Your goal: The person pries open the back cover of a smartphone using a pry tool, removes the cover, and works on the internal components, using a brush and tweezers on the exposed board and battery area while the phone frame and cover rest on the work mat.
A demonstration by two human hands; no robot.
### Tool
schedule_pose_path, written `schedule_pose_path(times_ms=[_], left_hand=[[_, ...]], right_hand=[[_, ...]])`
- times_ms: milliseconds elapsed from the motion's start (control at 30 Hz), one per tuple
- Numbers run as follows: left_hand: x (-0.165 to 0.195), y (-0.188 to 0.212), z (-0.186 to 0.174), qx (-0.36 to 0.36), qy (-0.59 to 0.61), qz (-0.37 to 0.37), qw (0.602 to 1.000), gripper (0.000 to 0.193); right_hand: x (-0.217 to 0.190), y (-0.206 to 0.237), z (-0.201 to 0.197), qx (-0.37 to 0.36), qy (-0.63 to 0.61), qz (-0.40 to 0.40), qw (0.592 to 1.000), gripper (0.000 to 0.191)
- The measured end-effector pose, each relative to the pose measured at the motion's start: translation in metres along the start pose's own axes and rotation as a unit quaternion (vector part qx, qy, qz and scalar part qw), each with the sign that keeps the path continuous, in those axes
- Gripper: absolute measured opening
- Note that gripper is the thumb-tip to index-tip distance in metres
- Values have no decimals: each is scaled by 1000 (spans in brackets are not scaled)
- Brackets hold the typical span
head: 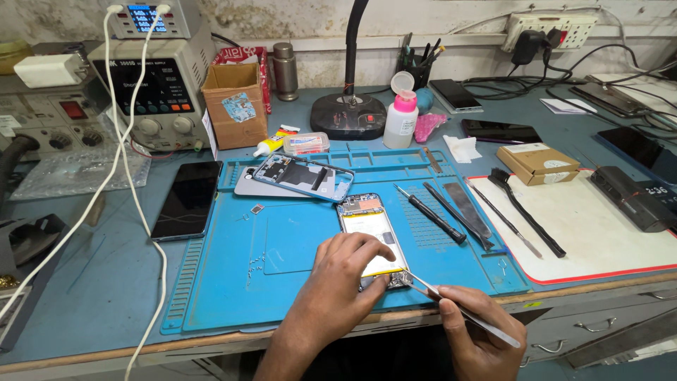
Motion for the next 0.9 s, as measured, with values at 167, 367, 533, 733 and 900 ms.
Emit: schedule_pose_path(times_ms=[167,367,533,733,900], left_hand=[[2,0,-1,6,0,0,1000,32],[0,-2,0,1,4,-10,1000,31],[0,-2,-1,14,14,-8,1000,31],[-3,-3,1,13,12,-24,1000,31],[-3,-2,0,21,12,-11,1000,31]], right_hand=[[-2,2,0,4,-5,5,1000,17],[-20,6,7,-8,57,-95,994,18],[-25,13,18,5,28,-171,985,15],[-21,19,24,15,78,-220,972,16],[-18,21,26,17,90,-242,966,17]])
Point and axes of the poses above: each hand's wrist, its own y-axis away from the middle knuckle, its own z-axis out of the palm, x = y × z, the point moved 5 cm from there along -y, towards the middle knuckle, and after that the axes turned 4 degrees about -z, right-handed, at the moved point
